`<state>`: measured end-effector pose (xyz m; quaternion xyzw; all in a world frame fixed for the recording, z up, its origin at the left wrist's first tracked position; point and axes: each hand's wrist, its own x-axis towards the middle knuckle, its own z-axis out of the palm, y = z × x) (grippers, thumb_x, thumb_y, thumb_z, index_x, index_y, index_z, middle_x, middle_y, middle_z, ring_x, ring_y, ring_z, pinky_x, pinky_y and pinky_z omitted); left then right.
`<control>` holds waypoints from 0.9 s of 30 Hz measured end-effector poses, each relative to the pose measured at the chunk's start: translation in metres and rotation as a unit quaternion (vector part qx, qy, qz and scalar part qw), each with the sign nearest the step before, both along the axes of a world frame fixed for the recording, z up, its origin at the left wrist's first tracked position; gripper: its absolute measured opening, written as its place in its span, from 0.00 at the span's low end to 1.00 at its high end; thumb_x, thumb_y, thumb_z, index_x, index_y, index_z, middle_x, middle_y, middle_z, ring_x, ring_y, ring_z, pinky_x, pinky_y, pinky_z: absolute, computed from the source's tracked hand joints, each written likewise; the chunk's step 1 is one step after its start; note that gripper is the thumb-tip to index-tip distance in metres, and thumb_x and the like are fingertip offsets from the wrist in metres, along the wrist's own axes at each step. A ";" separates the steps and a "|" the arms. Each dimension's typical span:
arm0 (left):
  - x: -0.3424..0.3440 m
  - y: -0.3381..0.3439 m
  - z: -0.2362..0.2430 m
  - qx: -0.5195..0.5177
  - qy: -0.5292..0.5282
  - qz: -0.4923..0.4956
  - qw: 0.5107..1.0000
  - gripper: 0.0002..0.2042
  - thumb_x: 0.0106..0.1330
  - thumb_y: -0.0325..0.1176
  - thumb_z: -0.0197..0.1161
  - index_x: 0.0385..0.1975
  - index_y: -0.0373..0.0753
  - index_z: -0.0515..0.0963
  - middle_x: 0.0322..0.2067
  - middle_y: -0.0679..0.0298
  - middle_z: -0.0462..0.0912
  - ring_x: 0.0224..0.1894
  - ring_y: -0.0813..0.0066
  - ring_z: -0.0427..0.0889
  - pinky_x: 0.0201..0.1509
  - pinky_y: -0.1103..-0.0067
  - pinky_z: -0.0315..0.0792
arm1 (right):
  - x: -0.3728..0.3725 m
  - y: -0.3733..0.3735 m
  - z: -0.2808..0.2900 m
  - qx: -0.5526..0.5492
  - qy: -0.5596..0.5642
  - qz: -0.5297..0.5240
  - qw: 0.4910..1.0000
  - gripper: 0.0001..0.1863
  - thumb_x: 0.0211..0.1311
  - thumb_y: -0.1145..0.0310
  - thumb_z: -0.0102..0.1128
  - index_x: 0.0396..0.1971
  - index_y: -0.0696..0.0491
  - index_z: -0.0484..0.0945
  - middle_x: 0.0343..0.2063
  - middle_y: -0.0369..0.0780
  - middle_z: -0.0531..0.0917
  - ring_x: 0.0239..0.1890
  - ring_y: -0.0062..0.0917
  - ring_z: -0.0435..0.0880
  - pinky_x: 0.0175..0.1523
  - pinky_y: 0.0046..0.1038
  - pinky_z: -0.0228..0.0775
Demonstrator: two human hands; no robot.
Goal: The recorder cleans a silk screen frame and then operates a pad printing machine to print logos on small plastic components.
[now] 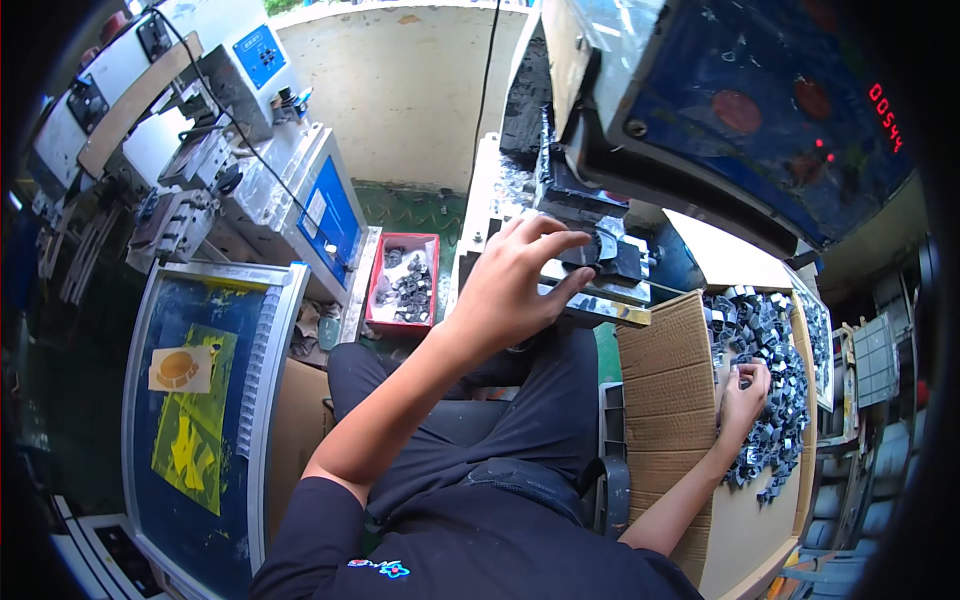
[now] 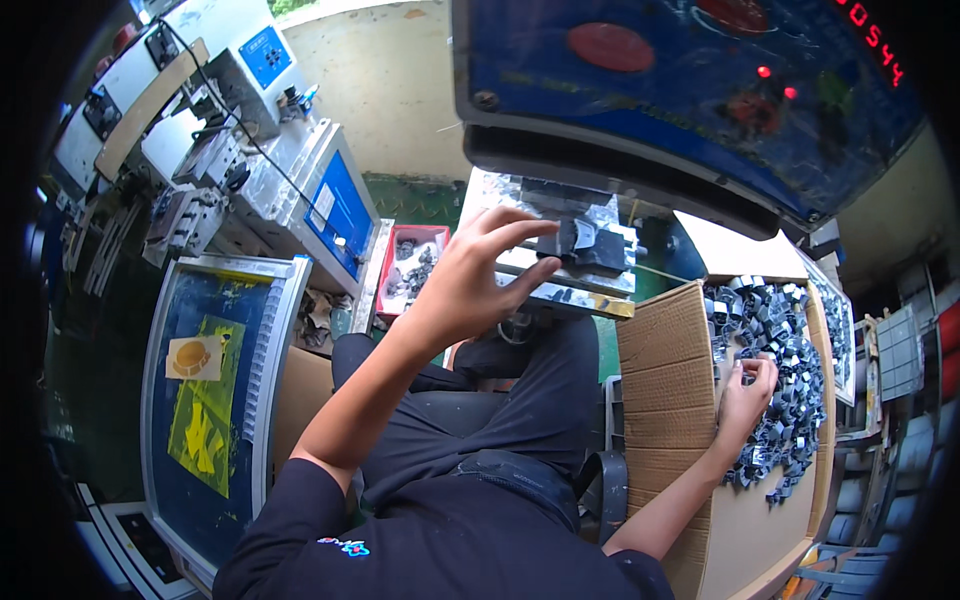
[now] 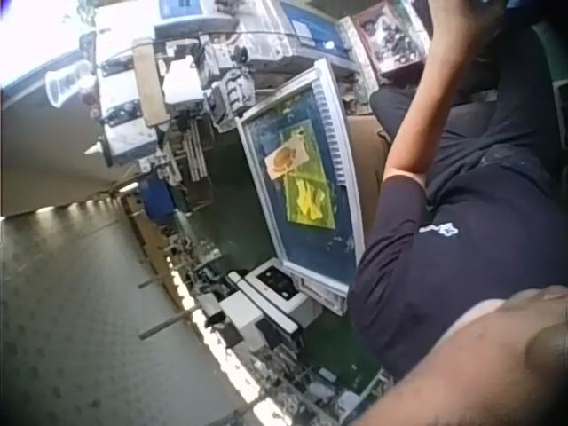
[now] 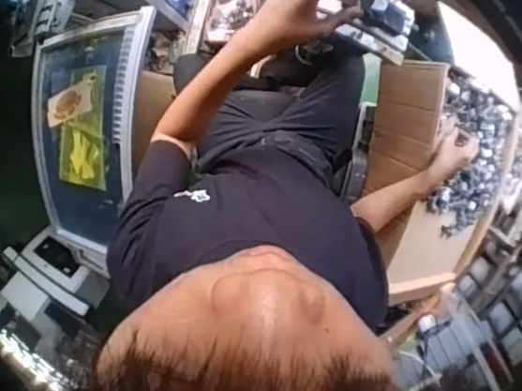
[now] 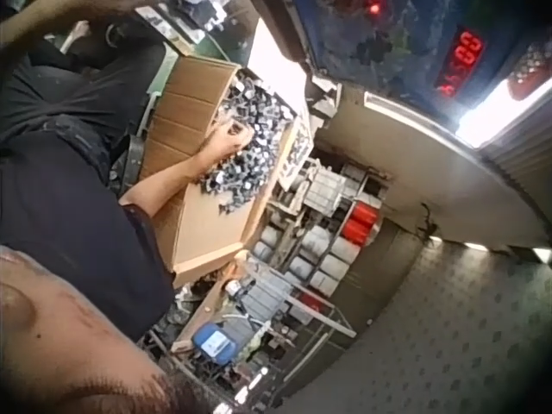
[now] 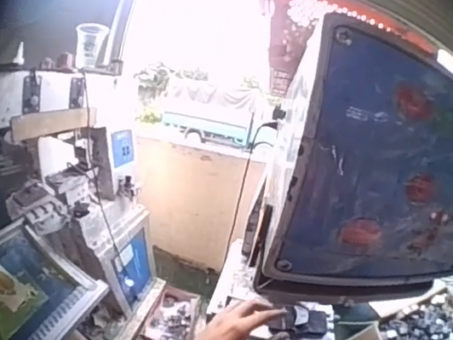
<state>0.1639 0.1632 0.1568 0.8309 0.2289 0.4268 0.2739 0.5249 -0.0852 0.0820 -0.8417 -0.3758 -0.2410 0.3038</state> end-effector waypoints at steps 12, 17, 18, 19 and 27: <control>0.048 0.020 -0.010 0.036 0.040 0.004 0.999 0.20 0.62 0.39 0.70 0.49 0.34 0.79 0.46 0.51 0.75 0.53 0.52 0.73 0.60 0.65 0.69 | -0.061 0.047 0.056 0.323 0.328 0.246 0.853 0.20 0.76 0.74 0.40 0.63 0.59 0.71 0.55 0.47 0.79 0.53 0.28 0.83 0.56 0.25 0.77; 0.014 0.009 -0.002 -0.018 -0.037 0.007 0.999 0.17 0.63 0.36 0.71 0.48 0.35 0.78 0.48 0.53 0.79 0.54 0.54 0.78 0.61 0.66 0.69 | -0.097 0.102 0.064 0.285 0.318 0.332 0.841 0.14 0.72 0.72 0.56 0.54 0.59 0.78 0.48 0.45 0.83 0.51 0.32 0.86 0.49 0.27 0.83; -0.003 0.004 0.003 0.004 -0.022 0.026 0.999 0.18 0.63 0.35 0.71 0.49 0.35 0.79 0.48 0.54 0.80 0.54 0.56 0.78 0.59 0.68 0.71 | -0.108 0.111 0.066 0.271 0.327 0.334 0.842 0.13 0.70 0.73 0.61 0.52 0.58 0.79 0.46 0.43 0.85 0.49 0.29 0.87 0.50 0.25 0.82; -0.022 0.000 0.002 0.008 -0.018 0.033 0.999 0.17 0.63 0.34 0.71 0.49 0.35 0.79 0.48 0.55 0.80 0.54 0.59 0.78 0.56 0.72 0.72 | -0.108 0.119 0.062 0.262 0.318 0.356 0.839 0.13 0.68 0.73 0.63 0.50 0.58 0.79 0.44 0.42 0.85 0.47 0.27 0.86 0.51 0.25 0.81; -0.269 -0.056 -0.063 -0.162 0.099 0.376 0.907 0.16 0.64 0.33 0.68 0.50 0.36 0.81 0.43 0.62 0.80 0.36 0.74 0.73 0.44 0.79 0.70 | -0.148 0.171 0.072 0.055 0.215 0.429 0.875 0.09 0.64 0.74 0.67 0.43 0.54 0.83 0.42 0.40 0.87 0.48 0.26 0.85 0.57 0.30 0.74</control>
